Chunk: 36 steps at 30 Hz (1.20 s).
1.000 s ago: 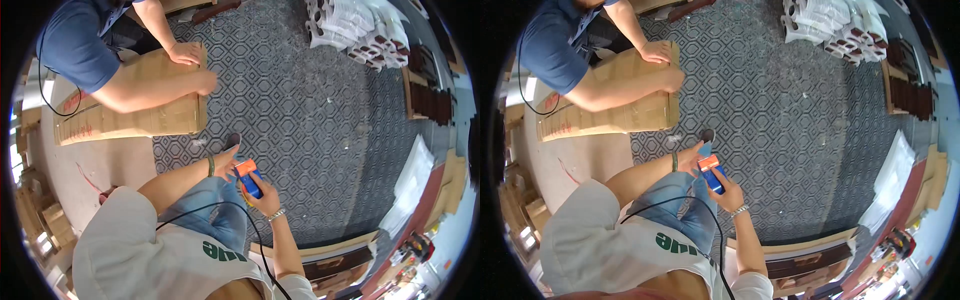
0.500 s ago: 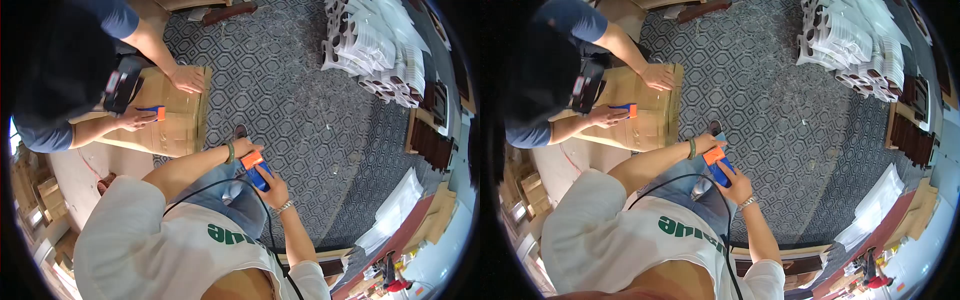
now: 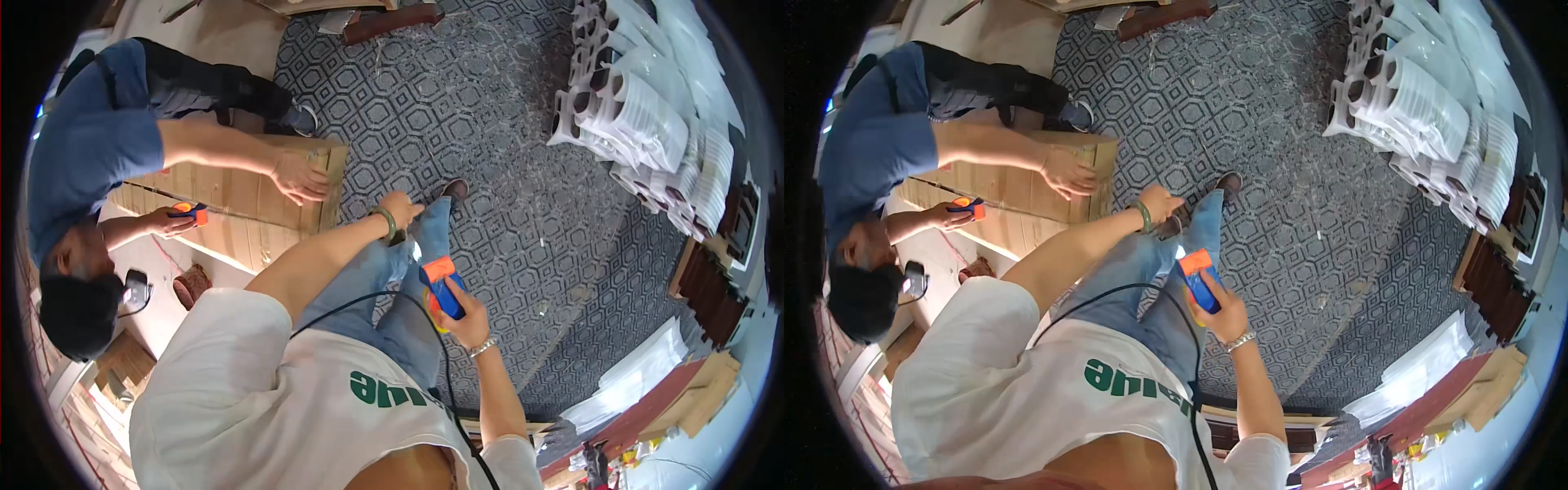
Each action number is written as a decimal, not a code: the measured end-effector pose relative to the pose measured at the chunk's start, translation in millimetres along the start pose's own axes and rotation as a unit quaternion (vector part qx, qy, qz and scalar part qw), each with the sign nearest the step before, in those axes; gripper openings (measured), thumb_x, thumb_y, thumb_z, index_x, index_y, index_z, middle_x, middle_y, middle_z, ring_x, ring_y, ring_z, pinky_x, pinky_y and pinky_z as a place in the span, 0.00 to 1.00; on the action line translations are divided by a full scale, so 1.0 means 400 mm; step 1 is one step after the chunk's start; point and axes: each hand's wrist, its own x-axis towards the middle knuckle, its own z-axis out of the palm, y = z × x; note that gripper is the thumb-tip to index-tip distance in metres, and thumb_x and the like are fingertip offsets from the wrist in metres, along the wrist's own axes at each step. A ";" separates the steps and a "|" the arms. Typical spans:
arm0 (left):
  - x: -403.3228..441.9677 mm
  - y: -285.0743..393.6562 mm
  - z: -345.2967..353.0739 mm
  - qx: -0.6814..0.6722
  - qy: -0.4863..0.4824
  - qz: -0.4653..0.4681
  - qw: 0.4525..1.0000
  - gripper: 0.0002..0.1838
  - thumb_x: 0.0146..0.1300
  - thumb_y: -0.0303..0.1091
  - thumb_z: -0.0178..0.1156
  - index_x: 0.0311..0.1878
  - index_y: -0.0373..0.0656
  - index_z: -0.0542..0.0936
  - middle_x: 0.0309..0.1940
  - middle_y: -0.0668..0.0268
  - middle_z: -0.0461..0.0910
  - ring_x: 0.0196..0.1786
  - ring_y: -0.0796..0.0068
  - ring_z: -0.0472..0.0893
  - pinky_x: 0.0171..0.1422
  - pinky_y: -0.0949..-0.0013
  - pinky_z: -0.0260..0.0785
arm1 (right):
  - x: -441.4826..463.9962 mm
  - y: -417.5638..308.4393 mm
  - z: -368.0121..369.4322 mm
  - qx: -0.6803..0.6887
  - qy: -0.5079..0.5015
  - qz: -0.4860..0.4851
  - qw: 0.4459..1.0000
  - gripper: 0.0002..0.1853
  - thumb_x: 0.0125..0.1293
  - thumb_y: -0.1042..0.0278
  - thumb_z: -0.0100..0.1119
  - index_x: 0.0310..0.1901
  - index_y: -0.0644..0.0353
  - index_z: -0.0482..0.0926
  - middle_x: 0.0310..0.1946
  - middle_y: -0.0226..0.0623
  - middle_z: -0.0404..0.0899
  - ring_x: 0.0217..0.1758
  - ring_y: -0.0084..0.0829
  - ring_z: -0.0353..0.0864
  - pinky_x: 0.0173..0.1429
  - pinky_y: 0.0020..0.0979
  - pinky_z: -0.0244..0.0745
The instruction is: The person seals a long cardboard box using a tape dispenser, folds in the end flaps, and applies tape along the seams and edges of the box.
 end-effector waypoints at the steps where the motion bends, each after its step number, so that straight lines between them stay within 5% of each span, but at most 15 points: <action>1: 0.067 0.006 -0.023 0.058 0.022 0.037 0.997 0.22 0.56 0.47 0.60 0.24 0.33 0.81 0.17 0.56 0.79 0.22 0.57 0.77 0.32 0.62 0.71 | 0.062 0.017 -0.009 0.017 0.009 -0.012 1.000 0.35 0.45 0.63 0.70 0.61 0.47 0.75 0.28 0.39 0.81 0.22 0.34 0.74 0.29 0.29 0.72; 5: 0.250 0.073 -0.102 0.142 0.065 0.051 0.986 0.21 0.58 0.49 0.58 0.25 0.39 0.84 0.21 0.60 0.82 0.29 0.57 0.81 0.41 0.58 0.74 | 0.288 0.092 -0.023 0.055 0.016 -0.045 0.997 0.35 0.44 0.64 0.70 0.60 0.43 0.76 0.23 0.34 0.77 0.19 0.31 0.71 0.26 0.28 0.69; 9: 0.371 0.035 -0.108 0.152 0.045 0.008 0.987 0.24 0.56 0.49 0.58 0.30 0.31 0.82 0.31 0.49 0.82 0.33 0.51 0.80 0.41 0.55 0.73 | 0.418 0.115 -0.016 0.099 -0.101 0.071 0.987 0.35 0.47 0.69 0.66 0.63 0.49 0.73 0.35 0.36 0.84 0.26 0.28 0.76 0.32 0.26 0.72; 14: 0.524 -0.041 -0.209 0.181 0.076 -0.055 0.979 0.21 0.55 0.47 0.57 0.33 0.34 0.83 0.34 0.49 0.83 0.37 0.49 0.80 0.42 0.53 0.73 | 0.596 0.121 0.027 0.091 -0.121 0.049 0.987 0.35 0.49 0.71 0.66 0.63 0.50 0.73 0.39 0.36 0.84 0.30 0.26 0.78 0.34 0.25 0.73; 16: 0.608 -0.142 -0.303 0.203 0.088 -0.090 0.971 0.20 0.55 0.45 0.57 0.35 0.35 0.83 0.35 0.50 0.83 0.38 0.48 0.81 0.42 0.51 0.73 | 0.695 0.119 0.110 0.193 -0.110 0.052 0.974 0.32 0.50 0.67 0.67 0.61 0.47 0.74 0.34 0.35 0.84 0.23 0.31 0.75 0.30 0.28 0.72; 19: 0.628 -0.233 -0.366 0.239 0.084 -0.138 0.958 0.18 0.55 0.44 0.57 0.36 0.36 0.84 0.36 0.50 0.83 0.40 0.47 0.81 0.43 0.50 0.74 | 0.841 0.097 0.330 0.254 -0.123 0.014 0.959 0.32 0.51 0.62 0.67 0.62 0.43 0.74 0.37 0.35 0.84 0.28 0.31 0.77 0.36 0.27 0.74; 22: 0.586 -0.429 -0.738 0.305 0.099 -0.180 0.930 0.16 0.57 0.42 0.58 0.41 0.40 0.84 0.40 0.54 0.83 0.41 0.49 0.82 0.46 0.55 0.74 | 0.985 -0.001 0.435 0.292 -0.244 0.012 0.925 0.35 0.51 0.67 0.67 0.64 0.44 0.72 0.43 0.36 0.83 0.34 0.29 0.79 0.42 0.25 0.74; 24: 0.588 -0.500 -0.770 0.227 0.169 -0.156 0.946 0.16 0.57 0.40 0.59 0.43 0.38 0.83 0.41 0.52 0.83 0.42 0.49 0.82 0.49 0.55 0.73 | 1.039 -0.044 0.473 0.293 -0.278 -0.018 0.915 0.34 0.51 0.66 0.66 0.64 0.41 0.72 0.42 0.35 0.82 0.34 0.28 0.78 0.42 0.25 0.73; 34: 0.554 -0.584 -0.678 0.271 0.104 -0.226 0.930 0.18 0.62 0.38 0.50 0.43 0.36 0.83 0.42 0.51 0.83 0.44 0.49 0.82 0.50 0.54 0.73 | 1.123 -0.013 0.466 0.269 -0.375 -0.016 0.887 0.33 0.53 0.57 0.65 0.64 0.41 0.72 0.40 0.34 0.83 0.36 0.29 0.79 0.43 0.26 0.74; 36: 0.553 -0.566 -0.665 0.286 0.092 -0.234 0.924 0.18 0.63 0.38 0.48 0.43 0.35 0.83 0.42 0.51 0.83 0.45 0.49 0.82 0.51 0.54 0.73 | 1.195 -0.004 0.441 0.285 -0.403 -0.035 0.869 0.34 0.52 0.64 0.65 0.64 0.40 0.72 0.44 0.31 0.82 0.35 0.25 0.77 0.41 0.23 0.73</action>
